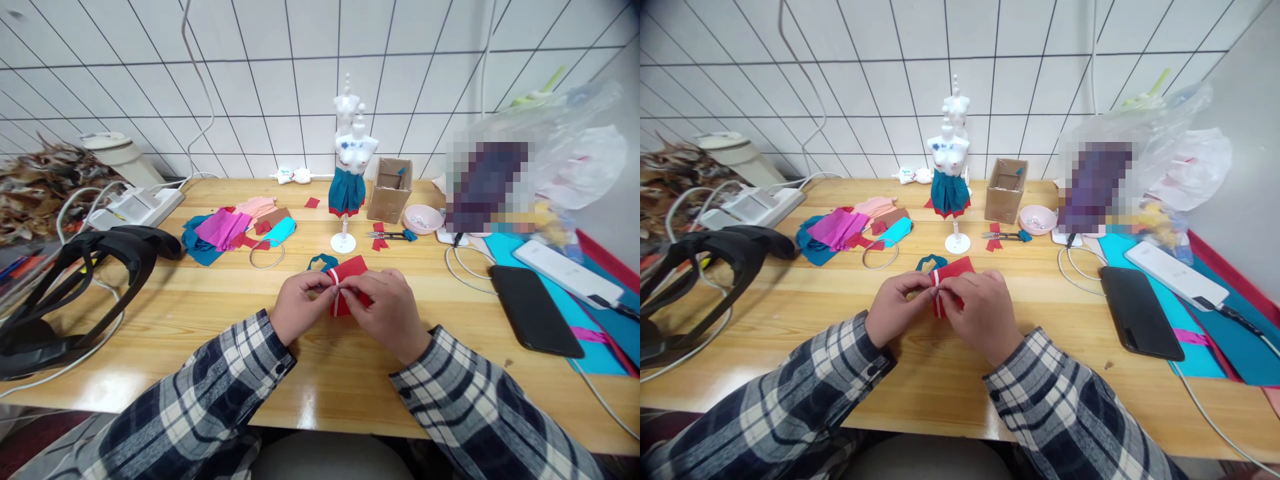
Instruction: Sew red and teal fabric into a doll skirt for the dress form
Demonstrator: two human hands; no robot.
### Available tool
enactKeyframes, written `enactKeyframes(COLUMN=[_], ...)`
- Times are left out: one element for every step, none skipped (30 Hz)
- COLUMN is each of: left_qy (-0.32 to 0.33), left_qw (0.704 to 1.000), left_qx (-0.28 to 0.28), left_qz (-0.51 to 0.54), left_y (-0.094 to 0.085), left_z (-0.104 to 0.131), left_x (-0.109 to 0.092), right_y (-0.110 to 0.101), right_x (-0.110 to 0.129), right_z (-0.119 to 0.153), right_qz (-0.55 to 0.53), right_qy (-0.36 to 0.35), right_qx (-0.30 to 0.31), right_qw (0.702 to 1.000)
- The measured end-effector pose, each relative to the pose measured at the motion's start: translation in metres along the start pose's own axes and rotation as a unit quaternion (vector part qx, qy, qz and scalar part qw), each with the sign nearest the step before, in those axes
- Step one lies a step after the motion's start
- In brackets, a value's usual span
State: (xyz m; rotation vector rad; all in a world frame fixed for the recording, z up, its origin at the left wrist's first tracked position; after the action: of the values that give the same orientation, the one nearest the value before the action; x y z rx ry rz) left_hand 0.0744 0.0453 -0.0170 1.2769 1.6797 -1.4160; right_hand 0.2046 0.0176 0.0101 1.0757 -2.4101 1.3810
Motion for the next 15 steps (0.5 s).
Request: enactKeyframes(left_qy=[0.001,0.001,0.0,-0.003,-0.006,-0.009,-0.012,-0.013,-0.014,-0.014,-0.014,-0.014,-0.015,-0.016,-0.016], left_qw=[1.0,1.0,1.0,1.0,1.0,1.0,1.0,1.0,1.0,1.0,1.0,1.0,1.0,1.0,1.0], left_qx=[-0.003,-0.005,-0.006,-0.005,-0.004,-0.002,0.001,0.004,0.006,0.008,0.01,0.01,0.009,0.008,0.008], left_qz=[-0.001,-0.002,-0.002,-0.001,0.0,0.003,0.006,0.007,0.008,0.007,0.005,0.003,0.001,0.0,0.0], left_y=[-0.0003,-0.0005,-0.0004,-0.0003,-0.0002,0.0001,0.0005,0.0008,0.001,0.0012,0.0014,0.0015,0.0014,0.0013,0.0015], left_z=[-0.0002,-0.0004,-0.0007,-0.0009,-0.0012,-0.0014,-0.0016,-0.0017,-0.0018,-0.0019,-0.0019,-0.002,-0.002,-0.002,-0.0019], left_x=[0.0002,0.0006,0.0012,0.002,0.0029,0.0038,0.0045,0.0049,0.0052,0.0053,0.0056,0.0059,0.0062,0.0065,0.0067], right_y=[-0.0006,-0.0012,-0.0017,-0.0021,-0.0024,-0.0024,-0.0024,-0.0023,-0.0021,-0.002,-0.0018,-0.0016,-0.0015,-0.0014,-0.0012], right_x=[0.001,0.0021,0.0034,0.0046,0.0056,0.0065,0.0071,0.0073,0.0072,0.007,0.0067,0.0063,0.0059,0.0055,0.0051], right_z=[0.0001,0.0003,0.0005,0.0008,0.001,0.0012,0.0014,0.0014,0.0014,0.0013,0.0012,0.001,0.0009,0.0008,0.0007], right_qz=[0.0,0.0,0.002,0.005,0.009,0.012,0.015,0.016,0.017,0.018,0.018,0.02,0.022,0.024,0.026], right_qy=[-0.005,-0.011,-0.018,-0.024,-0.029,-0.033,-0.037,-0.038,-0.037,-0.037,-0.035,-0.033,-0.031,-0.029,-0.027], right_qx=[-0.003,-0.005,-0.008,-0.009,-0.011,-0.011,-0.011,-0.011,-0.011,-0.01,-0.01,-0.009,-0.008,-0.008,-0.006], right_qw=[1.0,1.0,1.0,1.0,0.999,0.999,0.999,0.999,0.999,0.999,0.999,0.999,0.999,0.999,0.999])
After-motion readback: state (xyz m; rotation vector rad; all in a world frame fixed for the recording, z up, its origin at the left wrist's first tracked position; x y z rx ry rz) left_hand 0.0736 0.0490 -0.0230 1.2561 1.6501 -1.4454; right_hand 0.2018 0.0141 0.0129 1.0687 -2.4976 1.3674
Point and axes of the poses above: each hand's wrist, its own z-axis away from the middle knuckle, its own y-axis out of the palm, x = y × z, the point moved 9 cm from there along -z, towards the middle knuckle, and after that the axes turned 7 degrees about -x, right-handed, at the moved point
